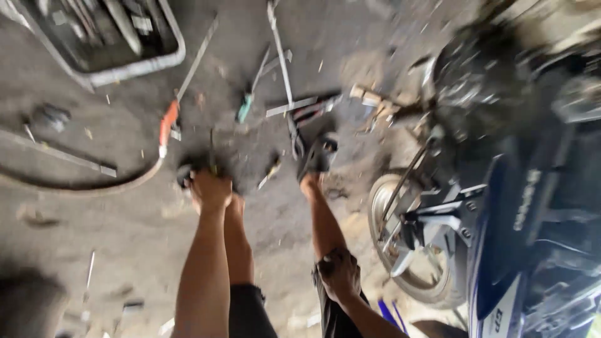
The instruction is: The person is performing maintenance on a motorcycle, which involves unscrewing components and reattaching body panels.
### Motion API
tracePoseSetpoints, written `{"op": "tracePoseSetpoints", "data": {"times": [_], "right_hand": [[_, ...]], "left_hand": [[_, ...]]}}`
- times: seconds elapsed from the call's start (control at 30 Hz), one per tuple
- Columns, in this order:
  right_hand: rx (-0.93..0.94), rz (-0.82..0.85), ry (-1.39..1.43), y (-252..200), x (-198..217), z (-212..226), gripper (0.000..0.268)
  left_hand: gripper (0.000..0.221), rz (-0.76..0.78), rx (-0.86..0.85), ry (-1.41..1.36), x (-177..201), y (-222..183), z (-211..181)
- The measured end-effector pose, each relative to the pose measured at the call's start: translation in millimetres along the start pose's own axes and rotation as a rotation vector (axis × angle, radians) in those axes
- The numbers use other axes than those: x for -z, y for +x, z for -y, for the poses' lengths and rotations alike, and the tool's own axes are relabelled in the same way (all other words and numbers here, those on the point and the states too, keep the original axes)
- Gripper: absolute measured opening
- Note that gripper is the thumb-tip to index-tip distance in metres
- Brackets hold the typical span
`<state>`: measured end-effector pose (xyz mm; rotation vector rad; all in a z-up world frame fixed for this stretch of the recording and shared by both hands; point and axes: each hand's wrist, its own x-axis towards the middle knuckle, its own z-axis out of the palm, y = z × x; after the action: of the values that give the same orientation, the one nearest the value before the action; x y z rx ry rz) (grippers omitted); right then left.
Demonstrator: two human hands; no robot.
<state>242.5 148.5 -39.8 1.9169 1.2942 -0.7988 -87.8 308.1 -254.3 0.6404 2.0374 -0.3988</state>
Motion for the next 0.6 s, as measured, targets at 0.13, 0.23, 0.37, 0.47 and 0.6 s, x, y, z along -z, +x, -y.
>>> {"op": "tracePoseSetpoints", "data": {"times": [0.13,0.23,0.37,0.47,0.6], "right_hand": [[-0.005,-0.024,0.202,36,54,26,0.026],[0.071,-0.141,0.604,73,113,56,0.024],[0.312,-0.512,0.421,119,245,150,0.028],[0.596,-0.755,0.501,195,308,203,0.016],[0.905,-0.747,0.33,337,369,280,0.03]], "left_hand": [[0.043,0.18,0.117,-0.14,72,-44,-36],[0.035,0.226,0.115,-0.038,49,-33,-13],[0.05,0.196,-0.011,0.109,23,-17,16],[0.051,0.22,0.014,0.087,43,-24,9],[0.055,0.347,0.235,-0.042,77,-13,-19]]}}
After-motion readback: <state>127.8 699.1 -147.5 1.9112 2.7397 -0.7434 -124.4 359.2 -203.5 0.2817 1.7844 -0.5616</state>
